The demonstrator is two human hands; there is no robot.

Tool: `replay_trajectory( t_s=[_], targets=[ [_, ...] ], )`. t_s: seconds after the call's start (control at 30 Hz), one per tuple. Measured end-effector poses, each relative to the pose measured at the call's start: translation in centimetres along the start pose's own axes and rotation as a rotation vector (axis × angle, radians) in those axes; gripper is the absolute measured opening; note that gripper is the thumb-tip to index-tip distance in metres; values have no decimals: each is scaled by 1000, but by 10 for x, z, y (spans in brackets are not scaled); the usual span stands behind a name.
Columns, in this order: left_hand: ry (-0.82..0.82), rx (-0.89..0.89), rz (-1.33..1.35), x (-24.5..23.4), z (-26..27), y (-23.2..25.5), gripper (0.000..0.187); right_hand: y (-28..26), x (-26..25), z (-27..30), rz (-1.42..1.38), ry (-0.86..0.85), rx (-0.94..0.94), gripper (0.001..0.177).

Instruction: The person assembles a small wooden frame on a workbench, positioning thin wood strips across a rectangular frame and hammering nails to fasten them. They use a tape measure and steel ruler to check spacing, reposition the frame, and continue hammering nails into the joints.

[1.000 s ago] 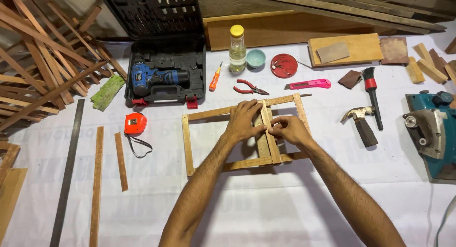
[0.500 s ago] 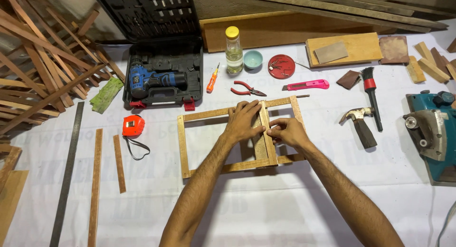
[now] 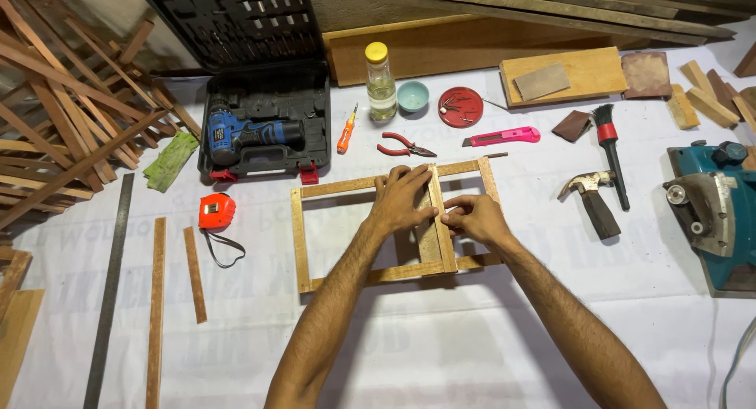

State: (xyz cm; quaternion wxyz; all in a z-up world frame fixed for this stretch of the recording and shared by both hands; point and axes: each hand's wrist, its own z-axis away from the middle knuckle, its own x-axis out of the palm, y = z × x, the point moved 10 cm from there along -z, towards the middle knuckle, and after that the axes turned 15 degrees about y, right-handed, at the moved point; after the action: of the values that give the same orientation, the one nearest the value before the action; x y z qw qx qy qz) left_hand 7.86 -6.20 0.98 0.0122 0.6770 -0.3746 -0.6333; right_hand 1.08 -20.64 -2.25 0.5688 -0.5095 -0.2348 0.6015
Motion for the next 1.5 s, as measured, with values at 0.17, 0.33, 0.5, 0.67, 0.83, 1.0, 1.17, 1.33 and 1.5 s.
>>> replay_trajectory(
  t_s=[0.17, 0.33, 0.5, 0.67, 0.83, 1.0, 1.17, 1.33, 1.5],
  targets=[
    [-13, 0, -36, 2, 0, 0, 93, 2, -1, 0, 14, 17, 6, 33],
    [-9, 29, -116, 4, -1, 5, 92, 0, -3, -2, 139, 40, -69, 34],
    [-22, 29, -138, 4, -2, 6, 92, -3, -4, 4, 120, 28, -21, 34],
    [-59, 10, -175, 4, -3, 8, 93, 2, -4, 2, 137, 12, -40, 28],
    [-64, 10, -195, 0, -3, 12, 91, -4, -5, 2, 135, 16, -52, 25],
    [-13, 69, -150, -6, -3, 19, 87, -19, -7, 6, 301, 41, -139, 41],
    [-30, 32, -124, -14, -4, 23, 79, -26, -7, -1, 385, 41, -275, 42],
    [-59, 20, -122, -12, -9, 18, 80, -35, -9, -12, 430, 65, -378, 41],
    [-19, 21, -69, -19, -16, 17, 74, -49, -12, -23, 403, 79, -463, 34]
  ],
)
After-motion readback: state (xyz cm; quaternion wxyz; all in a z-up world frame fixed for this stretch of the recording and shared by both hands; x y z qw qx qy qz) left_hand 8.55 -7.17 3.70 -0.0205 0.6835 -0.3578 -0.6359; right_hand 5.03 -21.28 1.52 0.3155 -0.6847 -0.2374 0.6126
